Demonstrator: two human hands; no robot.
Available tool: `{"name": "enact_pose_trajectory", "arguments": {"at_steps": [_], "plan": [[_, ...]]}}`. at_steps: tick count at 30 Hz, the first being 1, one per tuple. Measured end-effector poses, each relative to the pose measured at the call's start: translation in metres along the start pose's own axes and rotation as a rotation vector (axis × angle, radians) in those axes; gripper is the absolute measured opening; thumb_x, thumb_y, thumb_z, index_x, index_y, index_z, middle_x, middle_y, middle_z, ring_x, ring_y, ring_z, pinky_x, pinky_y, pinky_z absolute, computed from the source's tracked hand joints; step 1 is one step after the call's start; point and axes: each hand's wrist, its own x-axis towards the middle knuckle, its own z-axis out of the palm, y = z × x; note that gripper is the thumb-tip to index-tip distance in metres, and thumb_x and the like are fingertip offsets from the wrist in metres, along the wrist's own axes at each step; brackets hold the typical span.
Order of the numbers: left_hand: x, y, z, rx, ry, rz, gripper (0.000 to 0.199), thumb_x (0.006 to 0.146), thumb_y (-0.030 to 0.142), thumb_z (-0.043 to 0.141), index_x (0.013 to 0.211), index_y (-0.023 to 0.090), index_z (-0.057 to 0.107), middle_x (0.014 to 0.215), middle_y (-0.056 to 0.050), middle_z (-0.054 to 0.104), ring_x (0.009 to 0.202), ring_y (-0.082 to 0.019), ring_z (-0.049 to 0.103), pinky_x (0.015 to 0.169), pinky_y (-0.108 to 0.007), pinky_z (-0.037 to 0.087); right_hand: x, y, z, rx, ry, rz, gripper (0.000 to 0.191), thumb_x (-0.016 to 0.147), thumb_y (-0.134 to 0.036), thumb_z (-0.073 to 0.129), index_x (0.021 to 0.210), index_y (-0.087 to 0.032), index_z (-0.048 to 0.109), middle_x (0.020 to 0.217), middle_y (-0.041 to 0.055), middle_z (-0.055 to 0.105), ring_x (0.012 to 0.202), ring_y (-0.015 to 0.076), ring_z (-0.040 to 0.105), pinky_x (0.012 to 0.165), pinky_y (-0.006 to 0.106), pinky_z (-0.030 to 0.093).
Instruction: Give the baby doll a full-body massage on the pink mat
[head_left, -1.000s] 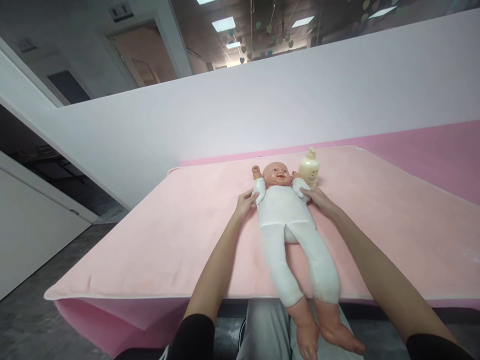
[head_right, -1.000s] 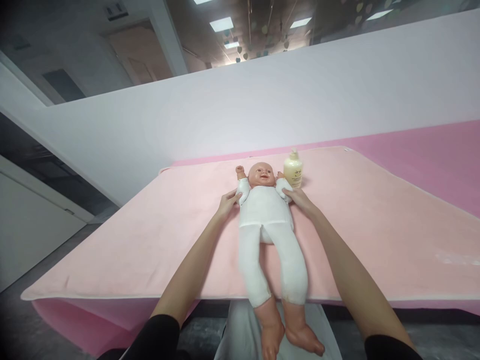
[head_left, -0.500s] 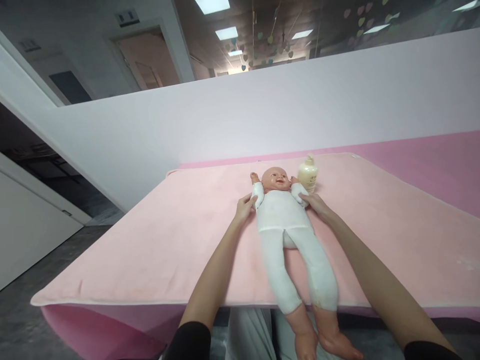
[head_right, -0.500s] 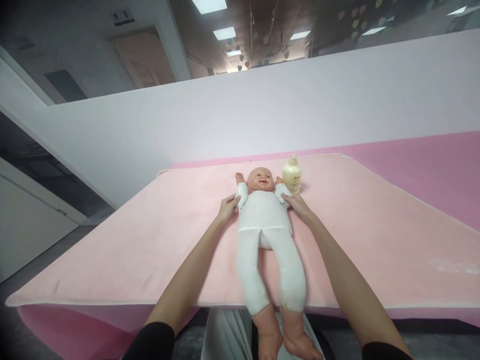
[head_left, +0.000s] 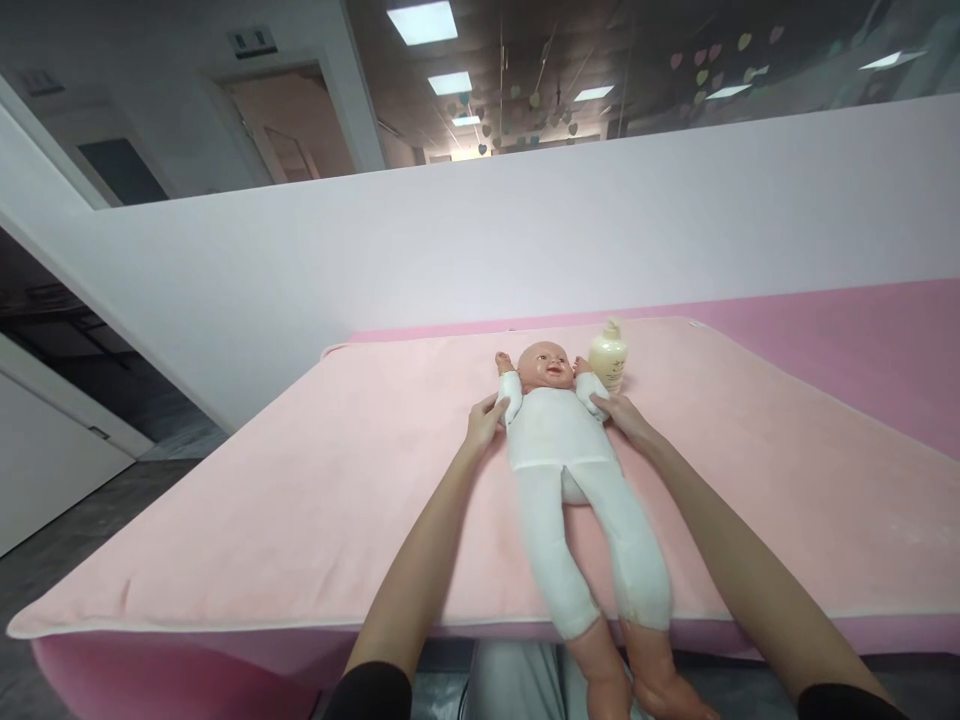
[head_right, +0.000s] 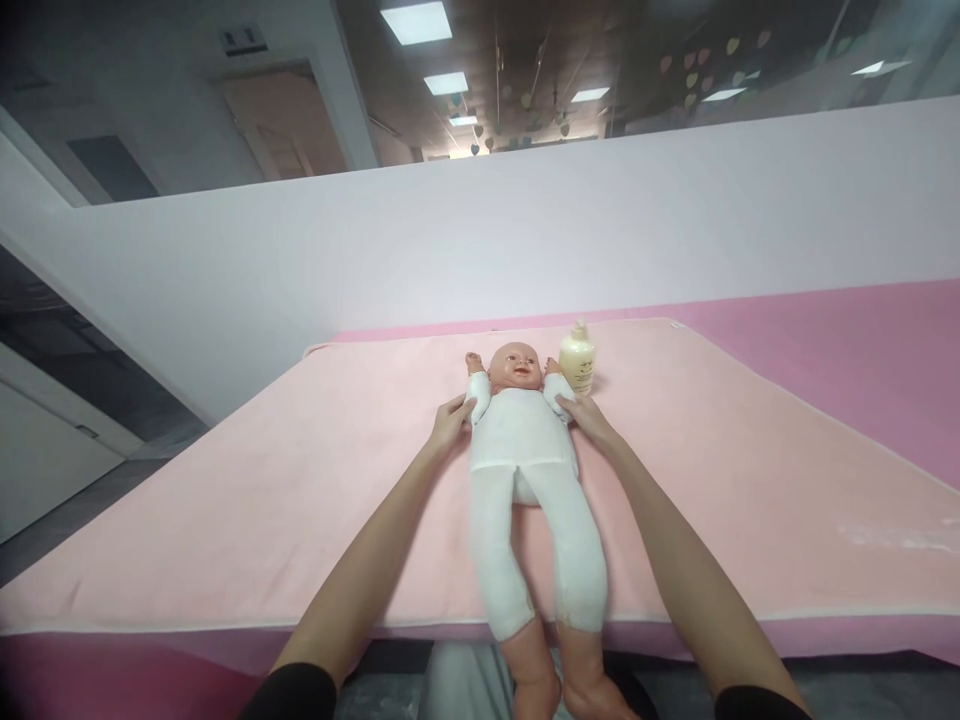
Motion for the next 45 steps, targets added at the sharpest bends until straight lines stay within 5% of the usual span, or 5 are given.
{"name": "enact_pose_trajectory", "arguments": {"at_steps": [11, 21, 29, 36, 45], "plan": [[-0.011, 0.027, -0.006, -0.176, -0.123, -0.095, 0.054, 0.057, 0.014, 0.065, 0.112, 0.017, 0.069, 0.111, -0.008, 0.069, 0.098, -0.02, 0.06, 0.084, -0.029, 0.042, -0.001, 0.002, -0.02, 0.08, -0.232, 0.048, 0.033, 0.053, -0.024, 0.077, 0.085, -0.016, 0.072, 0.098, 0.0072, 0.072, 0.086, 0.0218, 0.066, 0.081, 0.034, 0.053], [-0.014, 0.026, -0.007, -0.148, -0.088, -0.119, 0.041, 0.049, 0.007, 0.066, 0.088, 0.014, 0.074, 0.091, -0.008, 0.072, 0.082, -0.019, 0.061, 0.074, -0.029, 0.045, 0.0, -0.002, -0.016, 0.057, -0.133, -0.004, 0.015, 0.057, -0.023, 0.07, 0.071, -0.019, 0.074, 0.111, 0.0078, 0.068, 0.103, 0.023, 0.062, 0.094, 0.033, 0.049], [-0.009, 0.014, -0.013, -0.181, -0.011, -0.133, 0.012, 0.044, 0.011, 0.071, 0.055, 0.012, 0.067, 0.11, -0.014, 0.068, 0.095, -0.024, 0.063, 0.085, -0.035, 0.046, 0.006, -0.007, -0.023, 0.018, -0.205, -0.072, 0.005, 0.045, -0.017, 0.066, 0.05, -0.02, 0.065, 0.1, 0.006, 0.07, 0.104, 0.0249, 0.06, 0.097, 0.031, 0.046], [-0.015, 0.02, -0.007, -0.118, -0.084, -0.077, 0.043, 0.057, 0.03, 0.08, 0.097, 0.015, 0.075, 0.099, -0.01, 0.072, 0.088, -0.021, 0.063, 0.08, -0.033, 0.046, 0.011, 0.003, -0.009, 0.22, -0.113, -0.07, 0.036, 0.056, -0.024, 0.06, 0.09, -0.021, 0.07, 0.109, 0.003, 0.07, 0.108, 0.0253, 0.061, 0.094, 0.036, 0.049], [-0.007, 0.01, -0.003, -0.078, -0.018, -0.068, 0.044, 0.062, 0.051, 0.078, 0.085, 0.014, 0.074, 0.08, -0.007, 0.069, 0.068, -0.013, 0.058, 0.066, -0.025, 0.044, 0.017, 0.01, -0.008, 0.227, -0.109, -0.082, 0.042, 0.05, -0.024, 0.055, 0.089, -0.019, 0.069, 0.109, 0.0024, 0.07, 0.114, 0.0254, 0.059, 0.102, 0.036, 0.044]]}}
